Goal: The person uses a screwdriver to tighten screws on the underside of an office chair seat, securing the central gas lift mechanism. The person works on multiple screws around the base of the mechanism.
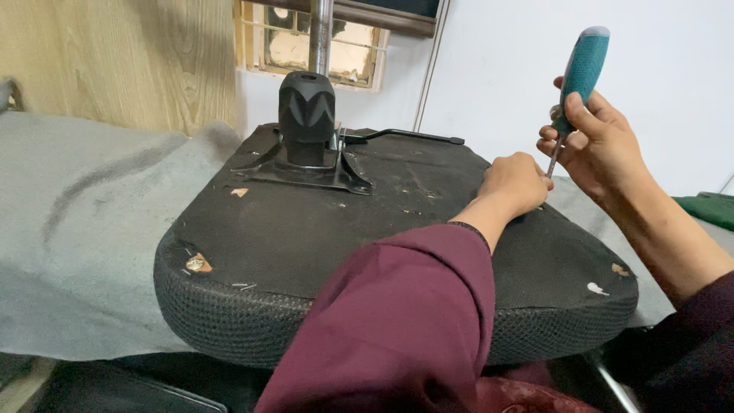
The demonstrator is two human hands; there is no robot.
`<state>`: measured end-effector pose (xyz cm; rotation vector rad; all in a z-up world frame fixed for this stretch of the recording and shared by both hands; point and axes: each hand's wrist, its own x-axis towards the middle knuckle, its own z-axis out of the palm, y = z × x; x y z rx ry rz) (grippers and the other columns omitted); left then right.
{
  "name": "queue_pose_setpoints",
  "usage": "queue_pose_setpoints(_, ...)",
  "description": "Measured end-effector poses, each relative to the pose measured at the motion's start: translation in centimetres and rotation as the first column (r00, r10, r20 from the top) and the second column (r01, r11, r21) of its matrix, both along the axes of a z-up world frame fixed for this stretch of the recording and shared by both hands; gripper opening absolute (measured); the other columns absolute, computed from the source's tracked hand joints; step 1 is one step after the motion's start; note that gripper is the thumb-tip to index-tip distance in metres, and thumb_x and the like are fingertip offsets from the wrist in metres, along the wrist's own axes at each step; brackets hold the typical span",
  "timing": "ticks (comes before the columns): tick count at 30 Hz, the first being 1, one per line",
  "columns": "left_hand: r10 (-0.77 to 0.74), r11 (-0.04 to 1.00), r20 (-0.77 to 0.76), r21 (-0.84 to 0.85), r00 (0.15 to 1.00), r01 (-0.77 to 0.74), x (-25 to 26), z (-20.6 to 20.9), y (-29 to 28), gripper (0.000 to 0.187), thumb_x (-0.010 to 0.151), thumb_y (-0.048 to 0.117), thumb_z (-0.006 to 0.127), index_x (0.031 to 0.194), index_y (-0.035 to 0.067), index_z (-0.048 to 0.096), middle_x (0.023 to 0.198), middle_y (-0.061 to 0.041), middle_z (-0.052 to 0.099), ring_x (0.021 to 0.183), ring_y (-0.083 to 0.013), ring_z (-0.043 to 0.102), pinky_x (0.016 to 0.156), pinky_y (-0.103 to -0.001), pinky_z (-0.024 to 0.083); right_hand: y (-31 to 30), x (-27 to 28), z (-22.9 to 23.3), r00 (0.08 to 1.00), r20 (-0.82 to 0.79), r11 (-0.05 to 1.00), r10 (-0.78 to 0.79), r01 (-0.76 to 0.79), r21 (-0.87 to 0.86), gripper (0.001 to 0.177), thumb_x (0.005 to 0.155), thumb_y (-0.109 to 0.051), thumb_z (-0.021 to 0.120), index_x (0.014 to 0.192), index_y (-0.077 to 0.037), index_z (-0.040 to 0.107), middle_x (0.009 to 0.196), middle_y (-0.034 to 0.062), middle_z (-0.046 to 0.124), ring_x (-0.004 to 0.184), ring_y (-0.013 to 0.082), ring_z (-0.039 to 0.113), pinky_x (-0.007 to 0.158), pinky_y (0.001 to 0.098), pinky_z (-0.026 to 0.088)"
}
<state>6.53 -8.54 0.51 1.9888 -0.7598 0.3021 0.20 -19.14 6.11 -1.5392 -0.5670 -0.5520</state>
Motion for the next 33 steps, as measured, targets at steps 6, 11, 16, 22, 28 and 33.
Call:
queue_pose_setpoints(6,0.028,1.000,0.102,0.008,0.994,-0.029,-1.2,0.1,1.3,0.026,0.088,0.029,0.071,0.104,0.011,0.079,0.109,-0.016,0.077,0.108,-0.0349,0.072,0.094,-0.045,0.056,1.4,0.1,-0.6,0.980,-0.097,0.980,-0.171,0.180,0.089,0.025,0.102,-0.025,0.067,0.117,-0.009,0.054,0.109,0.0030,0.065,0.096,0.0170,0.063,0.085,0.0377,0.055)
queue_pose_setpoints(11,0.032,0.999,0.102,-0.032,0.994,-0.029,-0.8,-0.1,1.2,0.025,0.083,0.027,0.072,0.104,0.014,0.078,0.108,-0.015,0.077,0.105,-0.0339,0.072,0.092,-0.044,0.056,1.0,0.4,-1.5,0.982,-0.147,0.984,-0.117,0.135,0.114,0.029,0.104,-0.038,0.061,0.119,-0.013,0.057,0.115,0.0015,0.066,0.101,0.0142,0.058,0.085,0.0360,0.048)
queue_pose_setpoints(16,-0.067,0.992,0.126,-0.098,0.990,0.080,1.0,-0.8,-0.3,0.025,0.082,0.026,0.071,0.101,0.013,0.080,0.102,-0.015,0.078,0.100,-0.0325,0.073,0.090,-0.042,0.056,-0.1,0.8,-2.1,0.987,-0.121,0.989,-0.108,0.119,0.087,0.042,0.107,-0.051,0.050,0.123,-0.013,0.058,0.110,0.0000,0.062,0.103,0.0144,0.056,0.087,0.0363,0.049)
queue_pose_setpoints(22,-0.160,0.981,0.057,-0.106,0.985,0.165,2.4,-0.9,-1.0,0.023,0.083,0.024,0.067,0.096,0.011,0.080,0.091,-0.014,0.083,0.094,-0.0287,0.079,0.088,-0.039,0.059,0.4,0.1,-2.4,0.985,-0.067,0.969,-0.157,0.166,0.182,0.037,0.110,-0.044,0.053,0.116,-0.008,0.052,0.110,0.0048,0.061,0.100,0.0173,0.055,0.084,0.0401,0.051)
queue_pose_setpoints(28,-0.078,0.996,0.102,-0.036,0.992,0.082,2.1,-0.6,-0.9,0.021,0.083,0.028,0.073,0.095,0.013,0.081,0.096,-0.013,0.079,0.099,-0.0309,0.075,0.089,-0.040,0.058,0.3,-0.3,-2.8,0.984,-0.048,0.971,-0.170,0.175,0.161,0.025,0.103,-0.025,0.068,0.117,-0.008,0.056,0.110,0.0039,0.061,0.095,0.0133,0.055,0.085,0.0347,0.052)
queue_pose_setpoints(33,-0.115,0.986,0.046,-0.114,0.992,0.119,2.4,-0.8,-0.7,0.022,0.078,0.028,0.076,0.091,0.011,0.081,0.096,-0.012,0.080,0.097,-0.0293,0.076,0.088,-0.039,0.058,-0.7,0.8,-3.1,0.992,-0.045,0.981,-0.118,0.123,0.148,0.023,0.107,-0.026,0.061,0.117,-0.006,0.062,0.105,0.0025,0.061,0.094,0.0129,0.057,0.085,0.0321,0.052)
